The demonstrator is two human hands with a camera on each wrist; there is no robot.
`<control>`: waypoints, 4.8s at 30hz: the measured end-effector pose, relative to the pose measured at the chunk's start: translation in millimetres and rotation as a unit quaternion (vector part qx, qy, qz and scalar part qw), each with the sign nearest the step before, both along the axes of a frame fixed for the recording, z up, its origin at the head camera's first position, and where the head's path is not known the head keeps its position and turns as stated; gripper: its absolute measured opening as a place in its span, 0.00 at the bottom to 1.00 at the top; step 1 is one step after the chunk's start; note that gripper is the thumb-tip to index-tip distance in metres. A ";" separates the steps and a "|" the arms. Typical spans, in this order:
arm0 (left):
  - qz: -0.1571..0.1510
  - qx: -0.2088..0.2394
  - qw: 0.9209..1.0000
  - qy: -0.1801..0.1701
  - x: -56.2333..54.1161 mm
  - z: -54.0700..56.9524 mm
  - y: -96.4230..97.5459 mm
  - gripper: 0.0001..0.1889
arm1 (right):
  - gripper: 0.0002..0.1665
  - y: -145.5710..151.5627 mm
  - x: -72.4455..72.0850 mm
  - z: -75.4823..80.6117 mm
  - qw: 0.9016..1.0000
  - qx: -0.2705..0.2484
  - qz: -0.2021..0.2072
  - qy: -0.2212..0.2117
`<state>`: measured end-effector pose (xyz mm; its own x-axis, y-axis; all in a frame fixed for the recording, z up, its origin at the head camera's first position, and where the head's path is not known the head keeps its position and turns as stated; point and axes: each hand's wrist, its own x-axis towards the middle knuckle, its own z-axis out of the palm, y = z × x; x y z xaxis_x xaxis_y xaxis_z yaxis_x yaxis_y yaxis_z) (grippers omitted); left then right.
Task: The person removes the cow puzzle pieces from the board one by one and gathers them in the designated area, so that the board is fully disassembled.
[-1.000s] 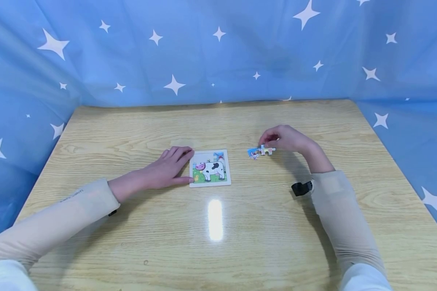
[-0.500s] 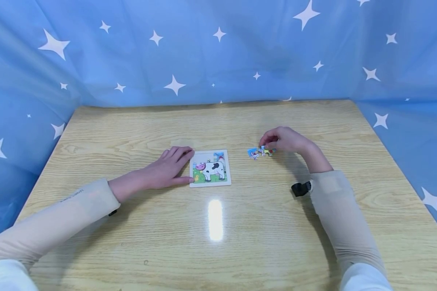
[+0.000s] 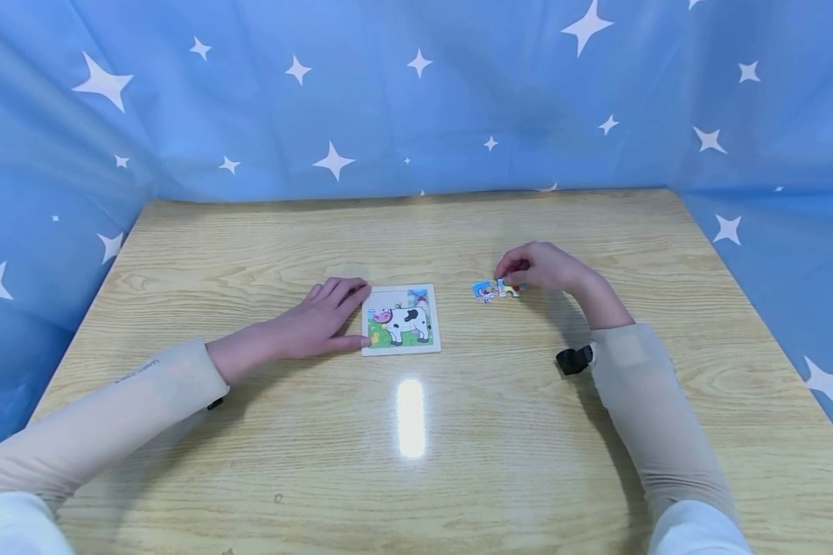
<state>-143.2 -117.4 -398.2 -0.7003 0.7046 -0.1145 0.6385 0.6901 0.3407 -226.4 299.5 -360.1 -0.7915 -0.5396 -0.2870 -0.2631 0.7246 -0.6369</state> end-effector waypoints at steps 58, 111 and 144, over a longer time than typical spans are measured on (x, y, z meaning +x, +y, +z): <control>-0.010 -0.004 1.000 0.007 -1.4 -2.7 -2.1 0.48 | 0.08 -82.1 10.1 -1.9 0.994 -0.032 0.091 0.046; -0.004 -0.008 1.000 0.015 -2.3 -3.2 -1.4 0.48 | 0.13 -127.2 9.1 -1.3 0.988 -0.002 0.150 -0.020; -0.003 -0.002 1.000 0.008 -1.6 -3.8 -2.3 0.47 | 0.13 -128.5 20.4 -3.1 0.986 -0.001 0.160 0.046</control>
